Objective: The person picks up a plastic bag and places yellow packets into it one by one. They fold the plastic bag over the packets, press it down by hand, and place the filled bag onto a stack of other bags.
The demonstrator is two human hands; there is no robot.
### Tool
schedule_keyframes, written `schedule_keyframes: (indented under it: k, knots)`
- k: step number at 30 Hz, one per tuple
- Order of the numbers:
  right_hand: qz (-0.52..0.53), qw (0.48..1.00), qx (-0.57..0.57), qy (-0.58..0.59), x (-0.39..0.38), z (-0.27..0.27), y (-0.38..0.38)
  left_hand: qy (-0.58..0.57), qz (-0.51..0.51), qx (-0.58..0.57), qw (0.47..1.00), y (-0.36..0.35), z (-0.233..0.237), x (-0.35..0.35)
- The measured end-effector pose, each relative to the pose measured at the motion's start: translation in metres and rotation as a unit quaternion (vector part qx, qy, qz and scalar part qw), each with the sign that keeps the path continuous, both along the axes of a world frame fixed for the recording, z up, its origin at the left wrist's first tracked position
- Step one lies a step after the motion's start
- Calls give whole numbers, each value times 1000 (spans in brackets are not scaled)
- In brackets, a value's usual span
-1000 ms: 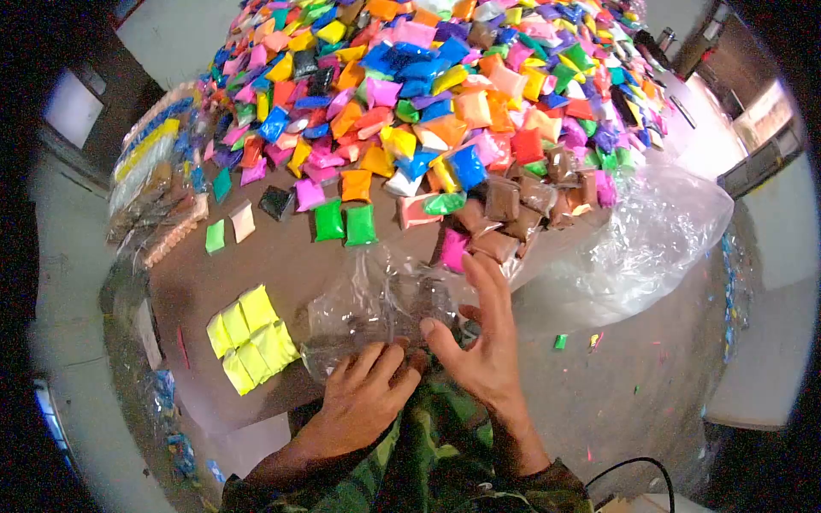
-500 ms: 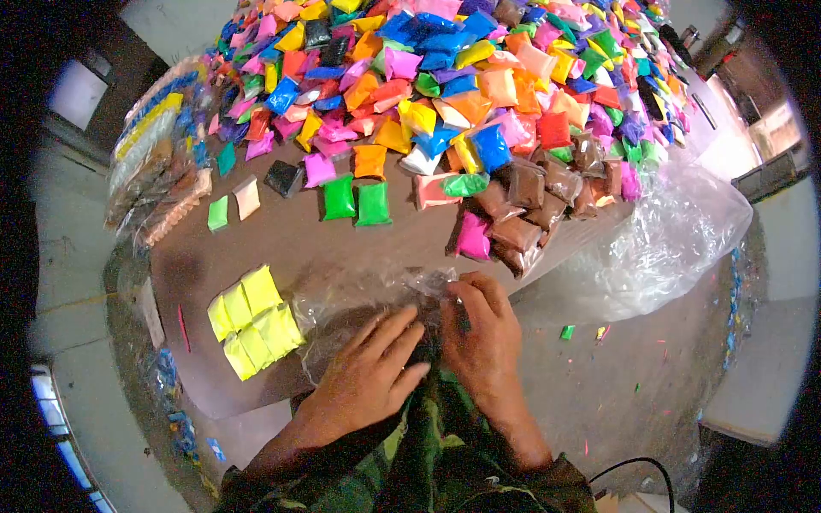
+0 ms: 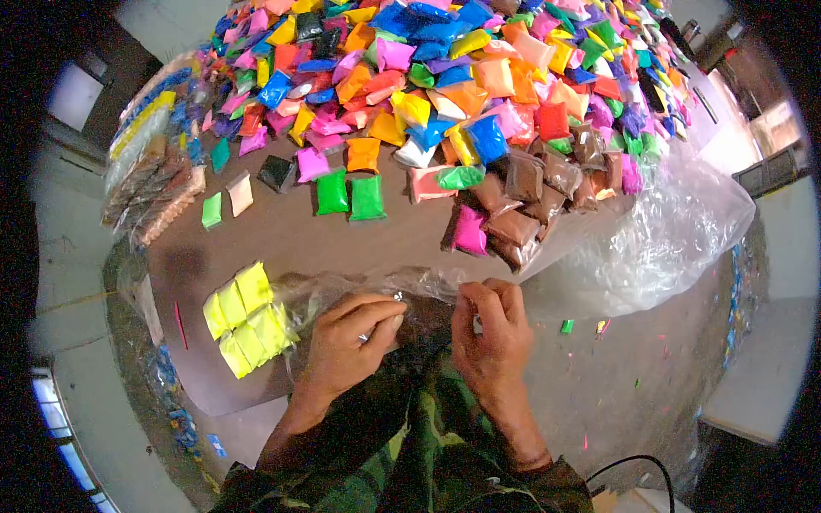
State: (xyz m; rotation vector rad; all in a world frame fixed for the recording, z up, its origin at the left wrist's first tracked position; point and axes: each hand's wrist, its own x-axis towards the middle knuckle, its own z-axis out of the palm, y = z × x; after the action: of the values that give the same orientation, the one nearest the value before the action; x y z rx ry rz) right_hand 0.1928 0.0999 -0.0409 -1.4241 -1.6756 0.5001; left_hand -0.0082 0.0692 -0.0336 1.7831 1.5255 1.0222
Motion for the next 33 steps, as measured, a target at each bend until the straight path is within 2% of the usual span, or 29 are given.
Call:
schedule_keyframes:
  k: [3, 6, 9, 13, 15, 18, 21, 22, 28, 33]
  knots:
    - [-5, 1000, 10, -17, -2, -4, 1, 129, -2, 74, 989, 3, 1, -7]
    - [-5, 999, 30, -28, -1, -11, 3, 146, 53, 50, 987, 2, -4, -6]
    - [4, 1000, -13, -14, -3, -2, 0, 216, 17, 40, 975, 3, -11, -8]
    - [8, 998, -62, 1, -9, -6, -1, 236, 8, -28, 971, 7, -11, -3]
    - [7, 1000, -24, -2, -6, -20, -1, 226, 11, -100, 969, 10, -8, -4]
    - [-4, 1000, 23, -6, 5, -22, -4, 238, 56, -79, 966, 14, -12, -11]
    - [-13, 999, 50, -7, 16, -23, -6, 266, 154, -110, 945, 23, -9, -23]
    - [-14, 998, 56, -6, 18, -25, -7, 305, 166, -76, 935, 24, -16, -30]
    - [-14, 998, 54, -9, 17, -27, -12, 281, 203, -59, 936, 27, -19, -34]
    - [-46, 999, -3, 12, 13, -23, -15, 317, 208, -28, 925, 25, -24, -33]
